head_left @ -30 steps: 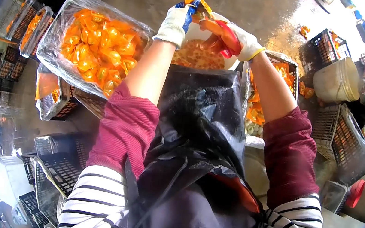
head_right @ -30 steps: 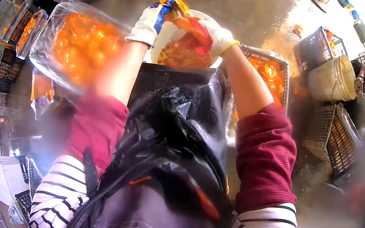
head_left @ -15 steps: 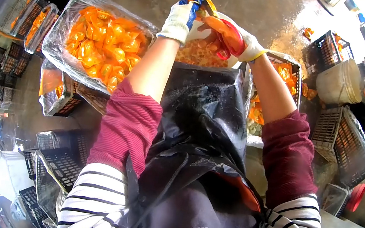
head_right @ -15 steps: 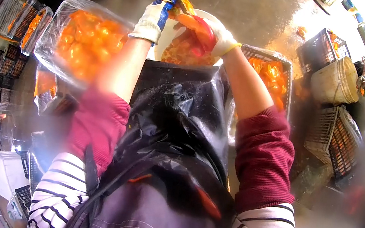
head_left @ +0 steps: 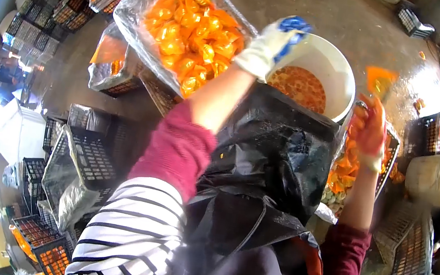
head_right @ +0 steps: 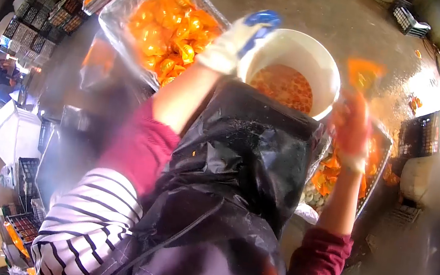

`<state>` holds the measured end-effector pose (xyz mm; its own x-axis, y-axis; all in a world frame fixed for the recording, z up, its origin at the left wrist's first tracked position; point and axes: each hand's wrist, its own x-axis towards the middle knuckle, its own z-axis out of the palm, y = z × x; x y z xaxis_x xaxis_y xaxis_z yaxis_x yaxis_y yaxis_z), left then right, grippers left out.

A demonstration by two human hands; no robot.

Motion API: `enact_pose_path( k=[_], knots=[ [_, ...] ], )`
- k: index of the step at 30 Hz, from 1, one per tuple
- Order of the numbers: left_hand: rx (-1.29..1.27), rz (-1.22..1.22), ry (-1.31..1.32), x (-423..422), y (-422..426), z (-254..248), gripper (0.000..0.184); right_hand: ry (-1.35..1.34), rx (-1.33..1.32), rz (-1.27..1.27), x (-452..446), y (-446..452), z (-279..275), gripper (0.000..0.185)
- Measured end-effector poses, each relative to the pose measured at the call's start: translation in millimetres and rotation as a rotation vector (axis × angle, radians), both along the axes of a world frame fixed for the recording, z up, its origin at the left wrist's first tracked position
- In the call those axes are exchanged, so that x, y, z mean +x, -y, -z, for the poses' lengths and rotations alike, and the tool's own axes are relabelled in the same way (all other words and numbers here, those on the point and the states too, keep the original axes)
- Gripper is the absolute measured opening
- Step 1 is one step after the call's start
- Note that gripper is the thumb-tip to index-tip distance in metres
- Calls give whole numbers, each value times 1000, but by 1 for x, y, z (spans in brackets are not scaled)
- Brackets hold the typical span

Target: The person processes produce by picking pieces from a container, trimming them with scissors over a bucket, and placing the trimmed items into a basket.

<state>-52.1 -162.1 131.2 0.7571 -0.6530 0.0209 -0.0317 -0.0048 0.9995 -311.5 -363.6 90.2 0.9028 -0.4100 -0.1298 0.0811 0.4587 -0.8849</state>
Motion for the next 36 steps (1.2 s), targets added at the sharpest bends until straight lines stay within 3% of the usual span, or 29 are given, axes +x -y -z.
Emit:
enact_pose_path(
  k=[2, 3, 4, 6, 7, 9, 10, 13, 16, 17, 18, 20, 21, 22, 23, 24, 26, 27, 28, 30, 31, 32, 34, 36],
  knots=[
    [150, -139, 300, 3, -66, 6, 36, -145, -83, 116, -54, 13, 39, 40],
    [357, -240, 252, 8, -105, 16, 42, -246, -140, 140, -86, 22, 63, 39],
    [546, -405, 533, 23, -139, 43, 47, -370, -207, 134, -122, 31, 89, 38],
    [989, -441, 790, 36, -205, 76, 60, -635, -325, 53, -203, 44, 140, 37],
    [1122, -401, 821, 37, -224, 86, 64, -770, -326, -8, -243, 46, 163, 36],
    [1369, -256, 933, 38, -244, 103, 73, -1020, -14, 333, -273, 25, 188, 33],
    [1406, -252, 917, 42, -242, 107, 73, -992, -162, 270, -293, 20, 207, 19],
    [1529, -202, 875, 48, -214, 107, 66, -938, -22, 414, -286, -8, 169, 16],
    [1548, -79, 679, 87, -209, 122, 54, -856, -101, 411, -268, -10, 146, 20],
    [1464, -186, 841, 94, -215, 133, 41, -835, -171, 314, -274, 0, 146, 26],
    [1393, -224, 829, 102, -220, 143, 40, -766, -448, 298, -273, 6, 153, 28],
    [1252, -299, 803, 100, -219, 122, 40, -951, -752, 238, -269, 18, 148, 38],
    [890, -475, 307, 121, -220, 119, 47, -1016, -831, 187, -269, 25, 141, 40],
    [643, -474, 29, 122, -224, 99, 48, -868, -719, 281, -268, 23, 137, 42],
    [97, -469, -216, 115, -224, 91, 45, -714, -607, 361, -265, 21, 131, 44],
    [-455, -435, -439, 105, -220, 85, 43, -713, -615, 378, -227, -3, 91, 34],
    [-686, -344, -593, 92, -216, 59, 39, -559, -405, 406, -218, 14, 105, 34],
    [-704, -368, -670, 94, -211, 66, 44, -634, -680, 328, -212, 18, 93, 38],
    [-630, -384, -593, 105, -201, 81, 40, -632, -786, 337, -193, 14, 77, 41],
    [-139, -525, -280, 77, -175, 60, 39, -474, -1121, 266, -157, 9, 52, 44],
    [-83, -459, -306, 76, -159, 62, 42, -395, -1028, 242, -140, 21, 51, 43],
    [-139, -392, -148, 99, -141, 98, 47, -319, -932, 217, -122, 34, 50, 41],
    [267, -433, 195, 78, -111, 76, 44, -555, -981, 267, -64, -4, -1, 38],
    [167, -356, 431, 67, -78, 78, 44, -757, -940, 265, -7, -47, -51, 34]
  ],
)
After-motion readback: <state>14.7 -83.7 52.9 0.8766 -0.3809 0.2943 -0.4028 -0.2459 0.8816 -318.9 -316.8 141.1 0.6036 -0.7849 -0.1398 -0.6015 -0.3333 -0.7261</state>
